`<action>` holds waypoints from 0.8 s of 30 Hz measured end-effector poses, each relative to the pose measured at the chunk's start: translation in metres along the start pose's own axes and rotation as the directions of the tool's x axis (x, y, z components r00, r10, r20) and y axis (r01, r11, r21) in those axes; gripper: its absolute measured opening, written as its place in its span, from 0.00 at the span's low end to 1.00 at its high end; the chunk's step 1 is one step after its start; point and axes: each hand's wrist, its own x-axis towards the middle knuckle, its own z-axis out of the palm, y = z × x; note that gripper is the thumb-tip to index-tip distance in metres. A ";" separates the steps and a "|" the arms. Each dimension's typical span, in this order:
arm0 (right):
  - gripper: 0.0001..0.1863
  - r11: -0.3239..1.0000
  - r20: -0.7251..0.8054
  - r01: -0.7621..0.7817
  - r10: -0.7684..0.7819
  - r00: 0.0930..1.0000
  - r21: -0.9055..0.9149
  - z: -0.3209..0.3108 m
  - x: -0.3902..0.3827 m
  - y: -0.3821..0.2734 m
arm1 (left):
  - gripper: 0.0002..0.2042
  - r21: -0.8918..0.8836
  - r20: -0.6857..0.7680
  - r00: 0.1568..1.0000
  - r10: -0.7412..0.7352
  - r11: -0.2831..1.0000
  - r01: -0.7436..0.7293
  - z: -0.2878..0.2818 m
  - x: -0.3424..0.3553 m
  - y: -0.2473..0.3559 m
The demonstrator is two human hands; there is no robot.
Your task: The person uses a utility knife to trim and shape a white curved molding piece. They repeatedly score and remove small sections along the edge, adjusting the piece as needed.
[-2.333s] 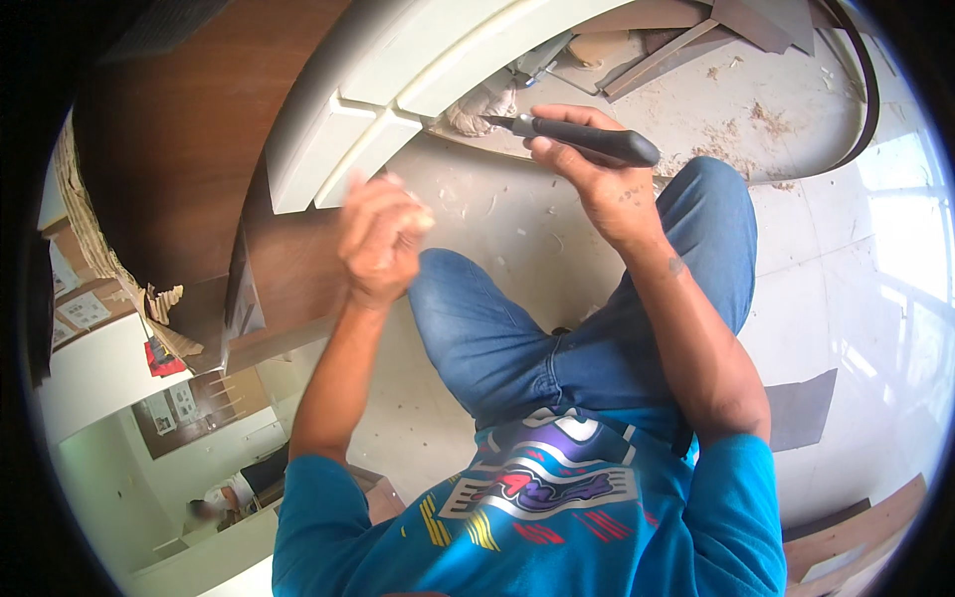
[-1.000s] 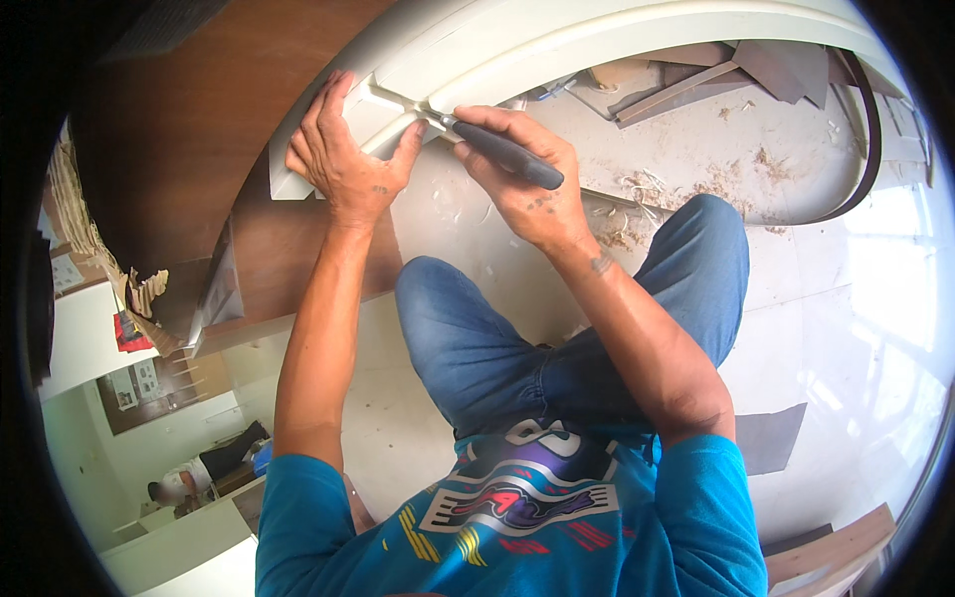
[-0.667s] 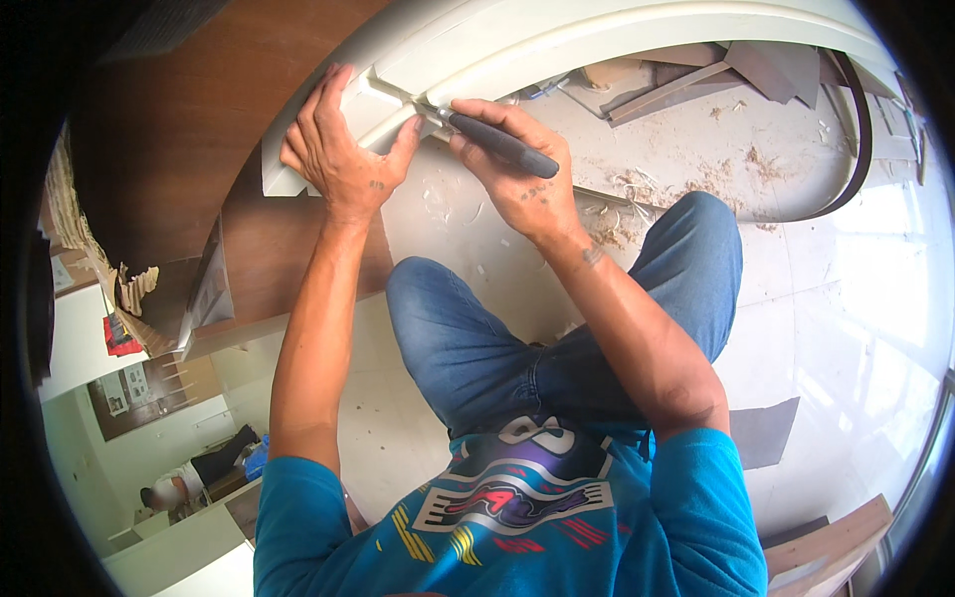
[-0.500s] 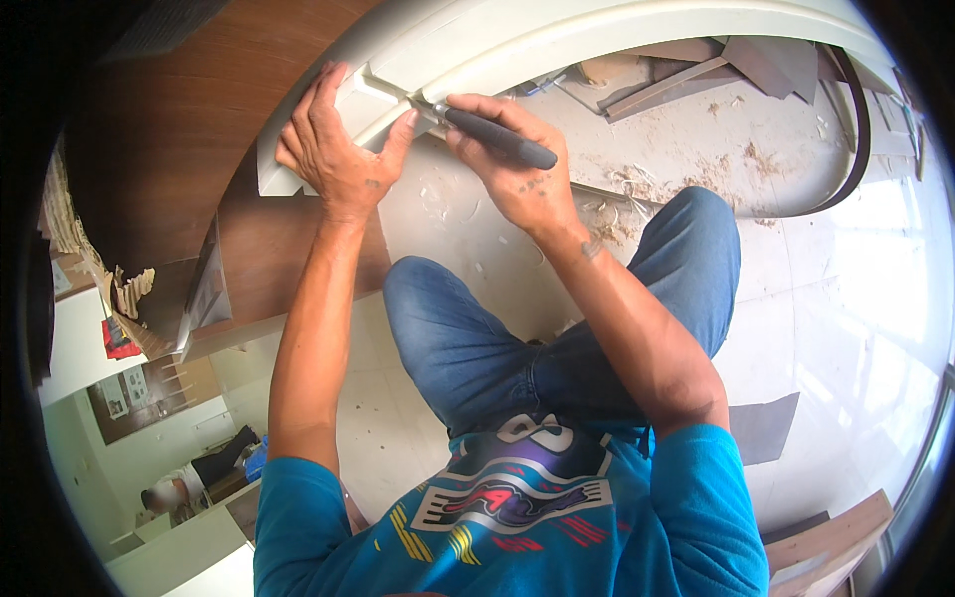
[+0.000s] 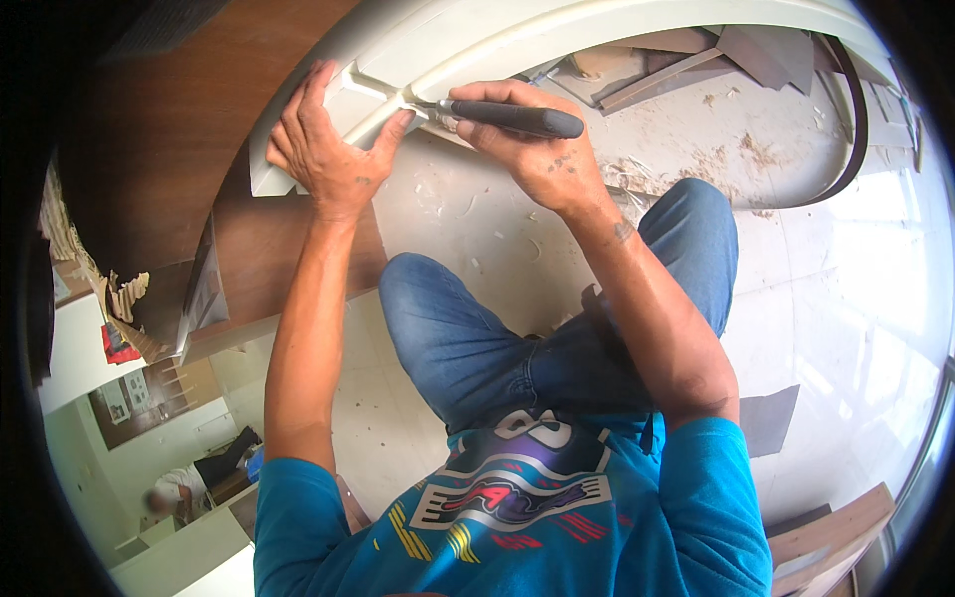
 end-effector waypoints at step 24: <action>0.18 0.990 -0.119 0.138 -0.137 0.983 0.001 0.034 -0.008 0.016 | 0.49 0.039 0.017 1.000 -0.002 0.999 0.001 -0.001 0.000 0.001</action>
